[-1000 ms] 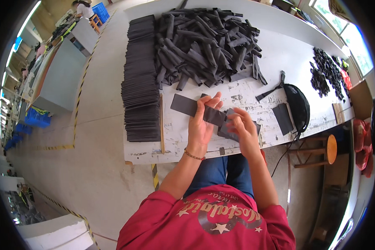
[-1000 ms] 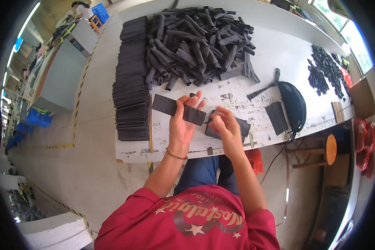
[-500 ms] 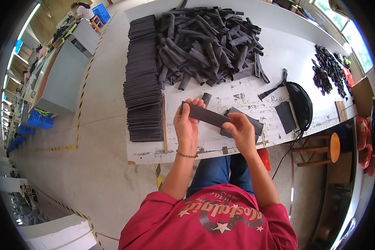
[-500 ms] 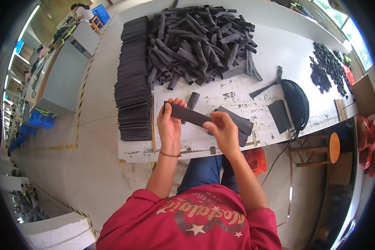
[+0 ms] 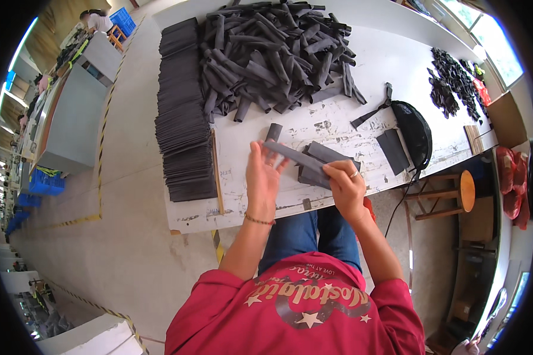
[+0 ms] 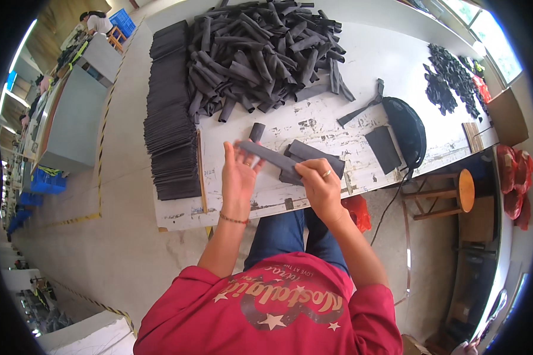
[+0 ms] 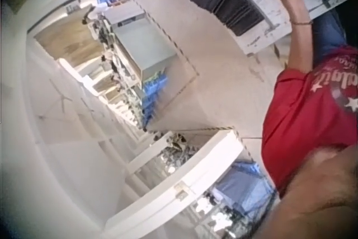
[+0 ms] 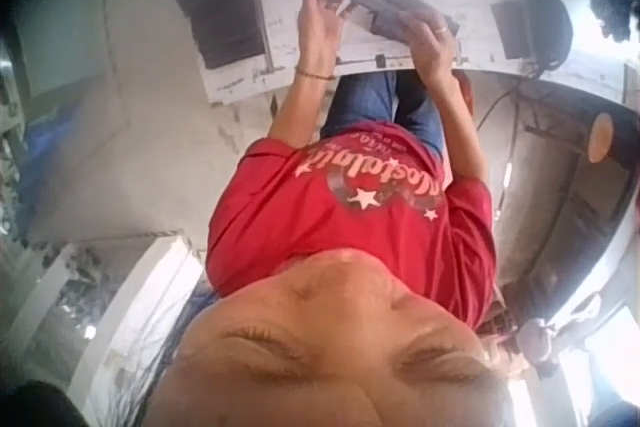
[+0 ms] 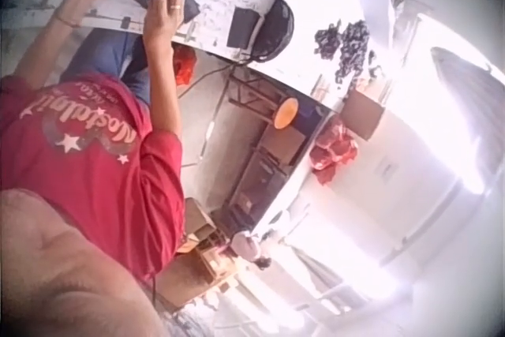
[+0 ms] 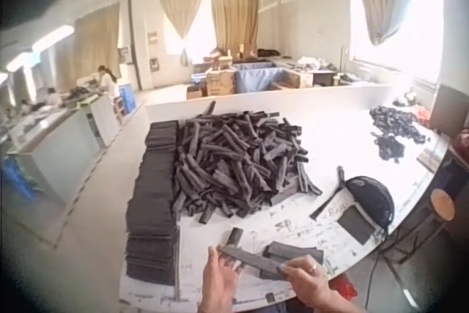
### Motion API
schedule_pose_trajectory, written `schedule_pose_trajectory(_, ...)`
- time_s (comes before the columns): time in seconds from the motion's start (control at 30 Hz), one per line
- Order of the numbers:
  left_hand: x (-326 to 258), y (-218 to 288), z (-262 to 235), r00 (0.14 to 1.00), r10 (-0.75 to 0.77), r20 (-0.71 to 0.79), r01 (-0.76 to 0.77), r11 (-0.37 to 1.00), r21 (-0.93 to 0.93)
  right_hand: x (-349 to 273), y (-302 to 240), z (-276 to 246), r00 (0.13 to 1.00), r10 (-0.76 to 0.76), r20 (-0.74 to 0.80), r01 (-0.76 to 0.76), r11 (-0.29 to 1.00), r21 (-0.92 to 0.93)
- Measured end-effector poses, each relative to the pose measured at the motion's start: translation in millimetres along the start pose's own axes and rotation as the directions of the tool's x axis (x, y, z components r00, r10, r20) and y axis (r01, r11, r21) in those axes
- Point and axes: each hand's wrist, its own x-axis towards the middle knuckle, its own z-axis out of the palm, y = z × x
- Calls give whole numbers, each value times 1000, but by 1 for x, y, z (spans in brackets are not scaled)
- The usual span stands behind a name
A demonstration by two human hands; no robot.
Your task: Manually attaching grey foam strips to plastic components at an assembly workbench.
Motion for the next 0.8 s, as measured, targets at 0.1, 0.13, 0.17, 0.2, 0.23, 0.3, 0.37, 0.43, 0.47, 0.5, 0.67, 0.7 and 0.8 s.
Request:
schedule_pose_trajectory(0.1,-13,-4,0,990,-143,7,142,986,86,6,3,-7,978,-200,63,205,974,-95)
schedule_pose_trajectory(0.13,-11,-7,-3,998,-61,21,56,983,173,2,8,-9,976,-194,104,203,975,-90)
schedule_pose_trajectory(0.17,-10,-8,-2,999,23,46,-34,966,256,0,9,-7,975,-198,104,207,974,-87)
schedule_pose_trajectory(0.2,-10,-8,0,998,63,26,-67,968,242,-4,10,-5,998,-28,56,30,999,-27)
schedule_pose_trajectory(0.23,-10,-8,-2,997,66,25,-71,968,242,-7,10,-4,989,147,20,-147,988,40)
schedule_pose_trajectory(0.3,-11,-9,-7,996,78,42,-87,952,295,-10,7,1,924,382,-2,-367,889,275)
schedule_pose_trajectory(0.37,-11,-13,-6,997,55,55,-69,954,292,-10,9,4,629,719,296,-727,409,551)
schedule_pose_trajectory(0.43,-12,-14,-2,997,27,71,-46,956,290,-12,8,9,646,719,258,-715,451,534)
schedule_pose_trajectory(0.47,-15,-9,7,998,-45,51,33,976,217,-12,7,10,654,703,278,-718,462,520)
schedule_pose_trajectory(0.5,-16,-5,12,992,-118,36,112,984,141,-13,7,10,662,688,298,-720,474,506)
schedule_pose_trajectory(0.67,3,-11,-1,999,-37,18,31,966,258,-14,8,15,671,688,275,-723,526,447)
schedule_pose_trajectory(0.7,3,-15,-2,1000,13,-4,-12,972,235,-15,8,16,661,704,258,-735,539,412)
schedule_pose_trajectory(0.8,3,-28,-7,995,13,-99,0,992,128,-22,13,20,649,716,256,-746,536,395)
